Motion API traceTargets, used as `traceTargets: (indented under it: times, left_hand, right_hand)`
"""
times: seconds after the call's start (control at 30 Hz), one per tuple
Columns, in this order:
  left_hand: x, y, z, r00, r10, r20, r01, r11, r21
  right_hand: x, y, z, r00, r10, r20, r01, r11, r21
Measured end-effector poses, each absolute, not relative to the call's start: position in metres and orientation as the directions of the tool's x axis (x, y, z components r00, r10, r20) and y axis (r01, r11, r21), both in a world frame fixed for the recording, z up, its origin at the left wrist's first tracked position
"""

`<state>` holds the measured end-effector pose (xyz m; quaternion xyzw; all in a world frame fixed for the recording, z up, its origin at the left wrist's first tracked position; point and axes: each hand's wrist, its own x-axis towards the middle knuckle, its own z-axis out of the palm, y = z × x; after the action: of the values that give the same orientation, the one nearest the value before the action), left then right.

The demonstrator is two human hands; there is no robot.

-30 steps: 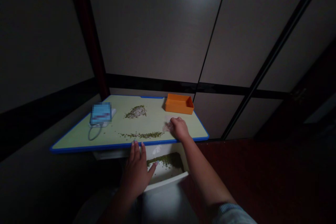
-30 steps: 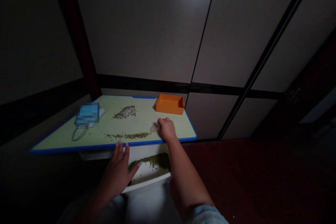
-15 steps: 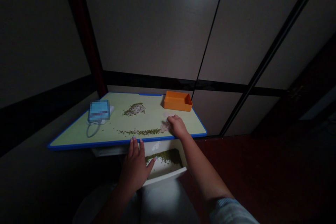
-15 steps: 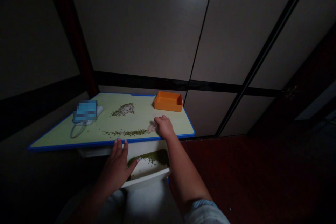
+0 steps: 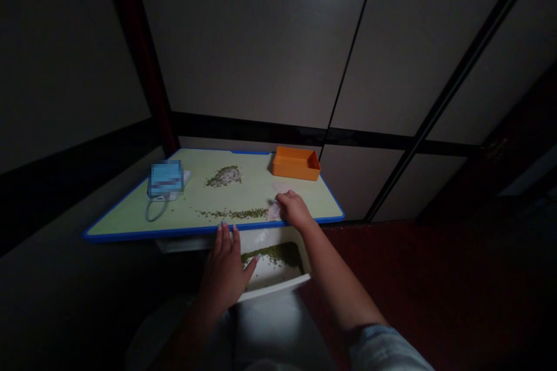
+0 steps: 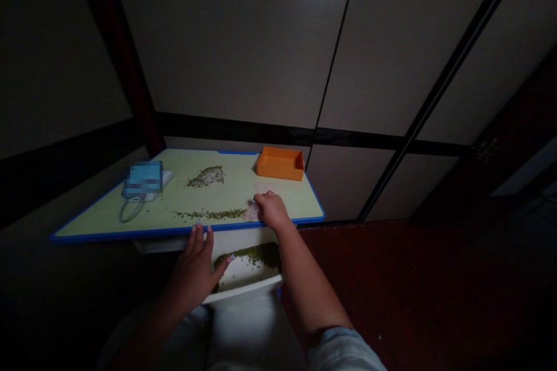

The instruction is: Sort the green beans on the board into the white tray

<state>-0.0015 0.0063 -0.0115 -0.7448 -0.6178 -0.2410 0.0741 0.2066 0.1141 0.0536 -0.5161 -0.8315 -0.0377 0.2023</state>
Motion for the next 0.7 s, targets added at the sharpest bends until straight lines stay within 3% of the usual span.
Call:
traceTargets:
  times: [0.33, 0.53, 0.7]
  left_hand:
    - [-0.0024, 0.0067, -0.0138, 0.123, 0.882, 0.456, 0.950, -0.237, 0.202]
    - [-0.0022, 0.0074, -0.0169, 0.120, 0.866, 0.486, 0.938, -0.260, 0.231]
    - [-0.0012, 0.0062, -0.0160, 0.109, 0.879, 0.465, 0.939, -0.245, 0.243]
  right_hand:
    - [0.2099, 0.1101, 0.0519, -0.313, 0.883, 0.349, 0.857, 0.421, -0.298]
    - [0.2101, 0.1078, 0.0539, -0.293, 0.886, 0.360, 0.862, 0.408, -0.301]
    - [0.2134, 0.1097, 0.0538, -0.145, 0.916, 0.373, 0.928, 0.257, -0.270]
